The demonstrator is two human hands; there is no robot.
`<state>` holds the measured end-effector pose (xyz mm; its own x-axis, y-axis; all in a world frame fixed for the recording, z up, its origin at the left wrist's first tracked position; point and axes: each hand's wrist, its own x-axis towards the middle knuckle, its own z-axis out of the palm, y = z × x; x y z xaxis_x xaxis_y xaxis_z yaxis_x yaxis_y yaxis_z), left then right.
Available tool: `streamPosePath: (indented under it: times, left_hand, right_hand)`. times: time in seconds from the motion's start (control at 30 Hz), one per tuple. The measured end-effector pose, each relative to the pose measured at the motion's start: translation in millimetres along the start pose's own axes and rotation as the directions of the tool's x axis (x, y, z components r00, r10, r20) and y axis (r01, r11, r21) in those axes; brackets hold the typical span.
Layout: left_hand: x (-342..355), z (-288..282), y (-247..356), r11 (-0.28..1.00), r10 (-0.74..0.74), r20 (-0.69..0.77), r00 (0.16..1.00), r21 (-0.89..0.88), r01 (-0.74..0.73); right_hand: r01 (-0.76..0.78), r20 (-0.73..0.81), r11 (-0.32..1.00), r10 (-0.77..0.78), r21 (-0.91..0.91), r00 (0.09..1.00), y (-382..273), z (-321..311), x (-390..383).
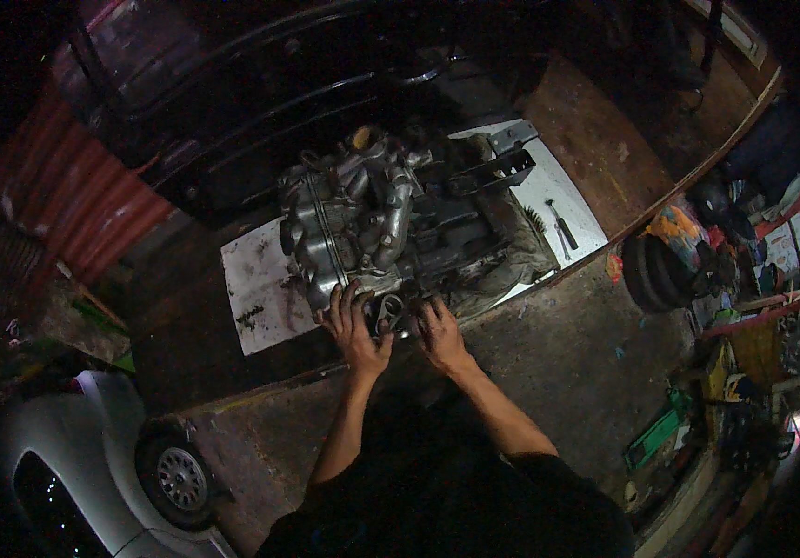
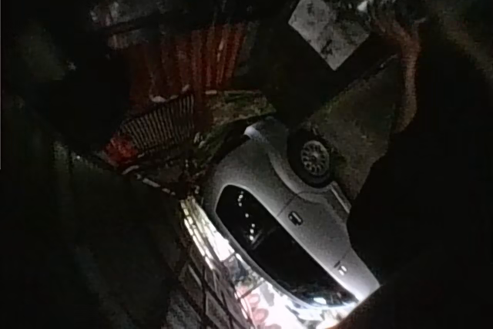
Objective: The person uses a wrench to loosen and remove bolts from a car engine block resting on a workbench. They repeatedly adjust the tool and their grip while working on the same section of the engine.
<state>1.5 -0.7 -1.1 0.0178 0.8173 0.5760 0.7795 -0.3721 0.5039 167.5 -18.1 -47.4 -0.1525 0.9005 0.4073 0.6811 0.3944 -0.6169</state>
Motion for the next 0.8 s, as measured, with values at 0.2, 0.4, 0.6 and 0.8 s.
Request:
streamPosePath:
  times: [0.2, 0.4, 0.6, 0.8]
  left_hand:
    - [-1, 1, 1, 0.999, -0.017, 0.010, 1.000, 0.027, 0.017]
    - [1, -1, 4, 1.000, -0.013, 0.026, 1.000, 0.028, 0.012]
    - [1, -2, 1, 0.999, -0.013, 0.031, 0.999, 0.032, 0.012]
    - [-1, -2, 2, 1.000, -0.021, 0.016, 1.000, 0.004, 0.021]
  right_hand:
    - [-0.554, 0.229, 0.640, 0.521, 0.532, 0.822, 4, -20, -14]
    - [-0.339, -0.220, 0.535, 0.729, 0.774, 0.648, 77, 30, -20]
    - [-0.209, 0.178, -0.071, 0.815, 0.975, 0.551, 47, -11, 11]
    - [-0.135, 0.272, -0.239, 0.775, 0.962, 0.571, 61, -4, 10]
